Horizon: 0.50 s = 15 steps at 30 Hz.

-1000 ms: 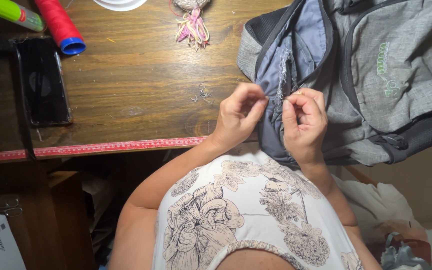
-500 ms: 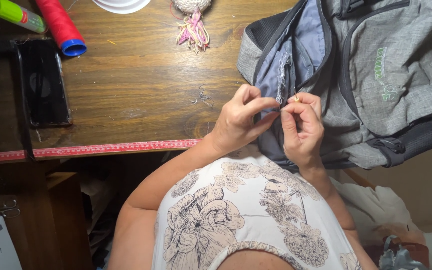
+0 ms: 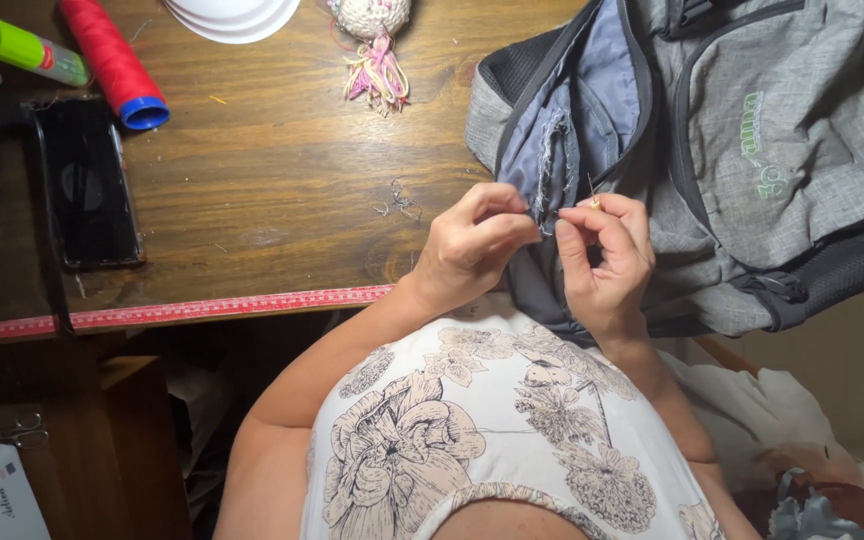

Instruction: The person repairs a tear in the lining of a grey backpack using a needle and thread by hand. The person repeatedly pushes the needle through the fabric and pulls the thread tight to close the seam.

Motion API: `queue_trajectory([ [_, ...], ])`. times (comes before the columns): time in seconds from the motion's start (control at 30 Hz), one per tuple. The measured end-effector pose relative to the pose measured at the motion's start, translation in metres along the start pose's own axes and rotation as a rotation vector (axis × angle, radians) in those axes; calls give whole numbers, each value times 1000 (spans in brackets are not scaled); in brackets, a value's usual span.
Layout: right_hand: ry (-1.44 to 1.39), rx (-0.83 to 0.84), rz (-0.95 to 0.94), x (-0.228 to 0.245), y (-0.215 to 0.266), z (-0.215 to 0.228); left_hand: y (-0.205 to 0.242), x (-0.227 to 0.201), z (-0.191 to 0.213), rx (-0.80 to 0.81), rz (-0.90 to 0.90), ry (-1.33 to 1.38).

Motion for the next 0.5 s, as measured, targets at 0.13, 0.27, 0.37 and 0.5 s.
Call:
queue_trajectory([
  [0.13, -37, 30, -42, -5, -12, 1, -2, 13, 16, -146, 123, 194],
  [0.27, 5, 25, 13, 3, -30, -5, 22, 68, 11, -203, 690, 297],
  [0.37, -6, 17, -5, -4, -28, -14, 19, 64, 13, -111, 811, 129],
  [0.5, -99, -45, -124, -29, -12, -20, 53, 118, -19, -97, 887, 426],
])
Point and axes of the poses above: each hand's wrist, its own y-axis away from the middle knuckle, its own z-axis out of the back of the hand, x = y × z, the point moved 8 cm from there along -y, towards the middle knuckle, and after that the axes turned 13 degrees about y, right-handed, at the moved point
